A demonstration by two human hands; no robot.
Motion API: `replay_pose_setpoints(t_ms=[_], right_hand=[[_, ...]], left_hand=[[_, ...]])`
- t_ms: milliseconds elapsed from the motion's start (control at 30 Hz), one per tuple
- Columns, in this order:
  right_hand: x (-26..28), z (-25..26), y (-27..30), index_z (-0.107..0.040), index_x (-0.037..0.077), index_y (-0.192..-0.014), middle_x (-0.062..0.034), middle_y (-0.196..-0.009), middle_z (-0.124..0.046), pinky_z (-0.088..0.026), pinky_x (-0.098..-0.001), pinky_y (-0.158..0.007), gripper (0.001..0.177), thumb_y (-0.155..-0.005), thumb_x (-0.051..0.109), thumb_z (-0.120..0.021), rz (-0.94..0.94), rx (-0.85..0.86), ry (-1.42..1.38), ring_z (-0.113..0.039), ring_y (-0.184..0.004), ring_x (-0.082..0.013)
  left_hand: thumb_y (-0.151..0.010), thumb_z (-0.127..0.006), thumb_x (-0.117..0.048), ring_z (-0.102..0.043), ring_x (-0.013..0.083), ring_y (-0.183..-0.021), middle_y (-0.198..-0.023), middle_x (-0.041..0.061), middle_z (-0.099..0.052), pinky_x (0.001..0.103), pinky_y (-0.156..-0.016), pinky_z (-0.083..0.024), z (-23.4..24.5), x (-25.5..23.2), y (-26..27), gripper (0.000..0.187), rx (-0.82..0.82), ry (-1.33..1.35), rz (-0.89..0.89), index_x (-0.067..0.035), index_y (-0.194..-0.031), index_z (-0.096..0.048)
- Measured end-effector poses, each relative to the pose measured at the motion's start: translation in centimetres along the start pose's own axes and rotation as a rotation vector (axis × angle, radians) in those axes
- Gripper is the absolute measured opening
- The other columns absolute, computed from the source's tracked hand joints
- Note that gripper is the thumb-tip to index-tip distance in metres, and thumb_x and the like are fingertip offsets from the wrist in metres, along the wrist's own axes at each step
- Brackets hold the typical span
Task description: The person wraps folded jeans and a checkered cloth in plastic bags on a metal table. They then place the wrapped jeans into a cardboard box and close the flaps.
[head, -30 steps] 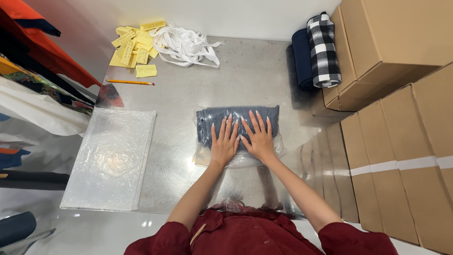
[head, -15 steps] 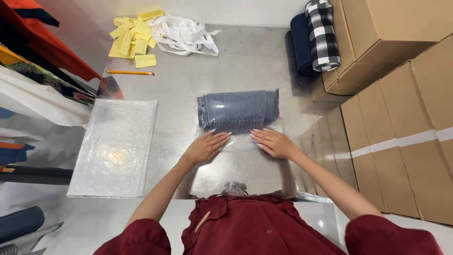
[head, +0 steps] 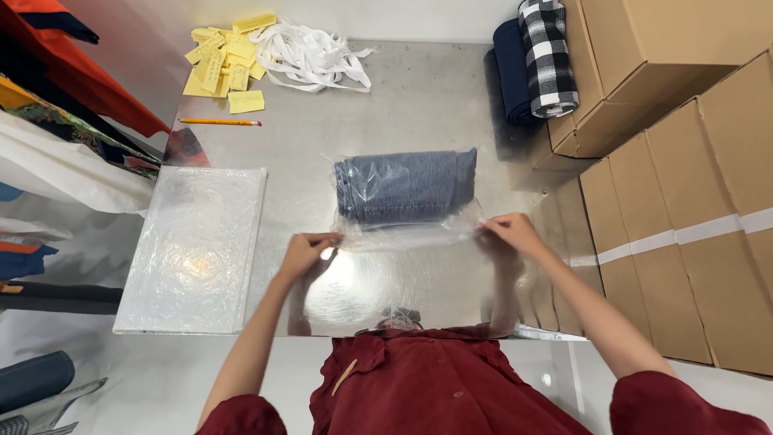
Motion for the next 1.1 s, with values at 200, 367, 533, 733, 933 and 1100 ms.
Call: replay_pose_setpoints(t_ms=[200, 367, 533, 733, 933, 1100], right_hand=[[-3.4, 1.8, -6.5, -0.054, 0.012, -0.143, -0.0204, -0.13, -0.064, -0.052, -0.0419, -0.099, 0.058, -0.099, 0.046, -0.07, -0.134, -0.101, -0.547, -0.062, -0.121, -0.0315], [1.9, -0.5, -8.6, -0.033, 0.006, -0.153, -0.0235, -0.132, -0.059, -0.055, -0.0424, -0.093, 0.096, -0.09, 0.067, -0.072, -0.32, 0.041, -0.664, -0.065, -0.114, -0.0303], [8.3, -1.8, -8.8, -0.031, 0.002, -0.156, -0.0332, -0.147, -0.044, -0.046, -0.052, -0.102, 0.108, -0.084, 0.068, -0.076, -0.409, 0.051, -0.709, -0.056, -0.129, -0.0405], [16.4, -3.3, -8.0, -0.024, 0.011, -0.162, -0.0235, -0.164, -0.026, -0.035, -0.0498, -0.117, 0.114, -0.08, 0.076, -0.069, -0.444, -0.008, -0.773, -0.035, -0.148, -0.0377], [23.3, -9.4, -12.5, -0.025, 0.006, -0.16, -0.0269, -0.162, -0.024, -0.032, -0.0502, -0.12, 0.108, -0.084, 0.067, -0.071, -0.39, -0.072, -0.968, -0.032, -0.15, -0.0381], [23.8, -15.0, -19.9, -0.027, 0.007, -0.158, -0.0245, -0.159, -0.027, -0.034, -0.0452, -0.12, 0.099, -0.09, 0.062, -0.074, -0.292, -0.132, -1.163, -0.034, -0.149, -0.0349]], left_hand=[[-0.088, -0.073, -0.062, -0.063, 0.0364, -0.123, -0.137, 0.024, -0.06, 0.042, -0.101, -0.055, 3.3, -1.8, -3.4, 0.078, -0.075, 0.329, 0.204, -0.005, -0.139, -0.059], [-0.083, -0.071, -0.076, -0.053, 0.0355, -0.125, -0.139, 0.032, -0.05, 0.044, -0.103, -0.047, 0.8, -3.8, -8.0, 0.119, 0.011, 0.527, 0.256, 0.011, -0.152, -0.027], [-0.073, -0.081, -0.075, -0.062, 0.0387, -0.122, -0.132, 0.033, -0.06, 0.044, -0.098, -0.053, -0.8, -1.5, -13.9, 0.121, 0.018, 0.399, 0.338, 0.018, -0.142, -0.045], [-0.066, -0.083, -0.072, -0.045, 0.0394, -0.141, -0.149, 0.029, -0.047, 0.053, -0.114, -0.038, 2.9, -11.0, -9.0, 0.123, 0.041, 0.556, 0.338, 0.007, -0.15, -0.039], [-0.07, -0.084, -0.071, -0.046, 0.0417, -0.138, -0.147, 0.031, -0.035, 0.045, -0.11, -0.047, 11.0, -4.0, -16.3, 0.112, -0.071, 0.537, 0.322, -0.003, -0.149, -0.044], [-0.078, -0.082, -0.058, -0.049, 0.0377, -0.138, -0.149, 0.027, -0.045, 0.042, -0.108, -0.049, 19.3, -4.6, -19.5, 0.104, -0.044, 0.535, 0.211, 0.0, -0.153, -0.038]])
Point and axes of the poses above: each hand's wrist, its own y-axis away from the middle knuckle, its own z-axis out of the back of the hand, x = y × z, the point moved 1 cm from there along -y, towards the middle knuckle
